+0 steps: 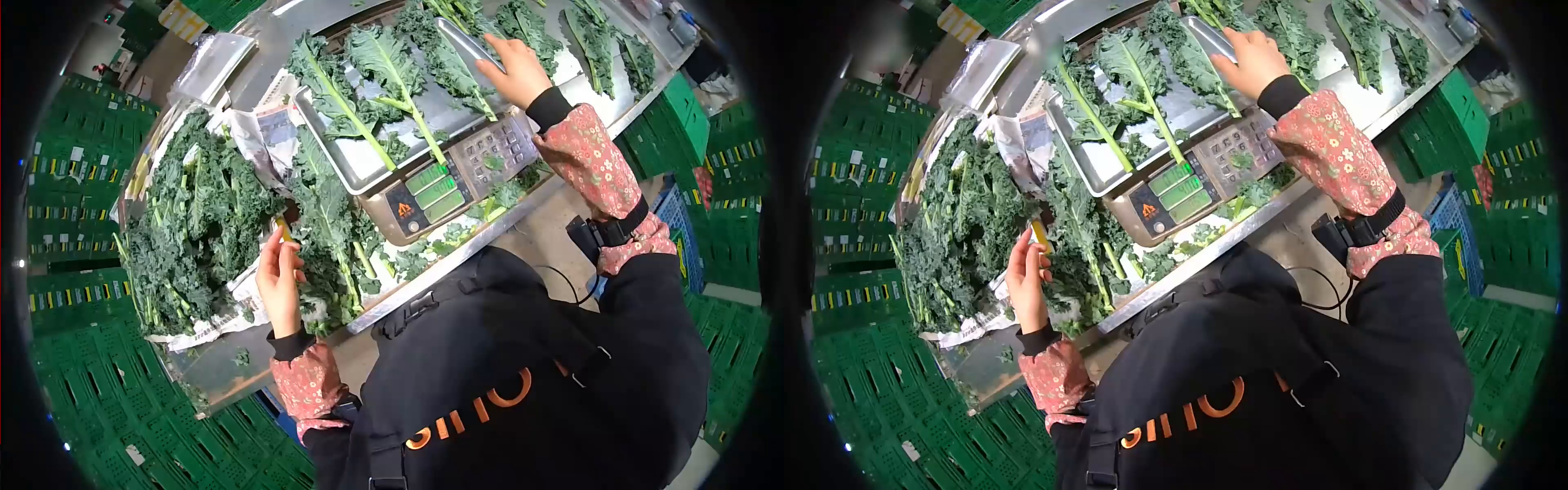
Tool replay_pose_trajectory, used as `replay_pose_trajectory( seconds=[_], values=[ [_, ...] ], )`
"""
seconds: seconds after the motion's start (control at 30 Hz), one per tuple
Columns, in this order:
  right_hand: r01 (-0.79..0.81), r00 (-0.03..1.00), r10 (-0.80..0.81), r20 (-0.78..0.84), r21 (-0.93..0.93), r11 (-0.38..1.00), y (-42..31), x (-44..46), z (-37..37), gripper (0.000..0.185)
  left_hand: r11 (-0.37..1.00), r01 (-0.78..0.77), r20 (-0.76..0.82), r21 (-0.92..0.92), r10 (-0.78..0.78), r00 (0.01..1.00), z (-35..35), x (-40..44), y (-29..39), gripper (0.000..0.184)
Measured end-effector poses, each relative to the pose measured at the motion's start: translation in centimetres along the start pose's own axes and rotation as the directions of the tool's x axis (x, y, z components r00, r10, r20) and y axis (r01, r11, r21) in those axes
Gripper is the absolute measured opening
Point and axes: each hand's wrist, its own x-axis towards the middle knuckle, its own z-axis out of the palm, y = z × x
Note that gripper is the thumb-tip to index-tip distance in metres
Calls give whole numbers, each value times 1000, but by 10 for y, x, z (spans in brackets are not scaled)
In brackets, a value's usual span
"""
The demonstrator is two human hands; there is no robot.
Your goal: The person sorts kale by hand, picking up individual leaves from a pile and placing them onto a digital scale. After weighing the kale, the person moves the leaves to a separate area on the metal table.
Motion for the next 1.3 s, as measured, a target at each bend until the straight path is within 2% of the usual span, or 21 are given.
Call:
replay_pose_trajectory(
  seconds=[0.17, 0.3, 0.37, 0.43, 0.47, 0.53, 0.57, 0.6, 0.63, 0.67, 0.7, 0.73, 0.83, 0.9, 0.97, 1.03, 1.07, 1.1, 1.17, 1.23, 1.3],
  values=[
    [-36, 988, 23, 150, 85, 996, 6, -9, 15, 58, 999, -23, 73, 41, 19, 997, 17, 22, 21, 36],
    [-90, 959, 79, 272, 31, 995, -17, -15, 26, 72, 998, -26, 192, 57, 15, 981, 52, 50, 39, 39],
    [-77, 978, 79, 194, -17, 997, -30, -19, 35, 75, 990, -65, 219, 127, 36, 975, 80, 66, 48, 45],
    [-141, 949, 122, 292, 44, 989, -28, -12, 48, 71, 967, -174, 220, 186, 132, 967, 109, 84, 41, 52],
    [-181, 942, 147, 302, 91, 979, -29, -11, 49, 68, 913, -213, 180, 347, 158, 971, 122, 94, 39, 60],
    [-71, 993, 94, -68, 285, 956, -20, -18, 78, 60, 783, -304, 174, 542, 250, 953, 140, 114, 26, 75],
    [-110, 989, 138, -46, 387, 915, -33, -19, 61, 55, 728, -348, 179, 591, 302, 936, 151, 110, 32, 80],
    [-702, 711, 385, 588, 627, 339, -48, 2, 30, 55, 622, -491, 214, 609, 468, 858, 154, 119, 20, 85],
    [-422, 905, 357, 232, 599, 680, -57, -2, 40, 57, 641, -461, 207, 614, 433, 877, 161, 116, 29, 86],
    [-148, 986, 166, 2, 465, 873, -70, -17, 27, 65, 679, -381, 179, 628, 350, 919, 165, 114, 31, 86],
    [-249, 966, 181, 182, 489, 836, -87, -13, 9, 70, 684, -330, 153, 650, 307, 939, 168, 117, 30, 85],
    [-231, 955, 121, 271, 420, 878, -95, -9, 3, 72, 692, -325, 138, 645, 312, 940, 170, 120, 27, 85],
    [-163, 926, 68, 371, 229, 960, -119, -19, 47, 69, 721, -335, 123, 607, 331, 936, 171, 133, 11, 85],
    [-83, 945, -8, 328, 262, 962, -121, -29, 68, 69, 763, -205, 26, 613, 240, 971, 179, 128, 19, 83],
    [-100, 939, 5, 344, 259, 961, -122, -27, 65, 68, 780, -191, -28, 596, 258, 966, 185, 123, 22, 74],
    [-118, 922, -10, 388, 307, 944, -116, -24, 51, 72, 814, -185, -17, 550, 232, 972, 187, 126, 21, 65],
    [-137, 888, -39, 458, 345, 929, -110, -21, 40, 80, 858, -225, 84, 462, 210, 974, 184, 128, 22, 70],
    [-139, 891, -34, 452, 344, 928, -102, -19, 34, 80, 813, -126, -34, 568, 176, 984, 187, 124, 21, 70],
    [-212, 820, -85, 567, 438, 874, -89, -15, 25, 92, 678, -72, -151, 731, 265, 952, 191, 117, 34, 69],
    [-236, 802, -104, 588, 471, 850, -79, -5, 32, 100, 723, -36, -186, 690, 226, 956, 188, 127, 36, 67],
    [-457, 794, 20, 607, 575, 678, -78, 1, 44, 103, 757, 1, -208, 653, 178, 962, 187, 137, 37, 66]
  ],
)
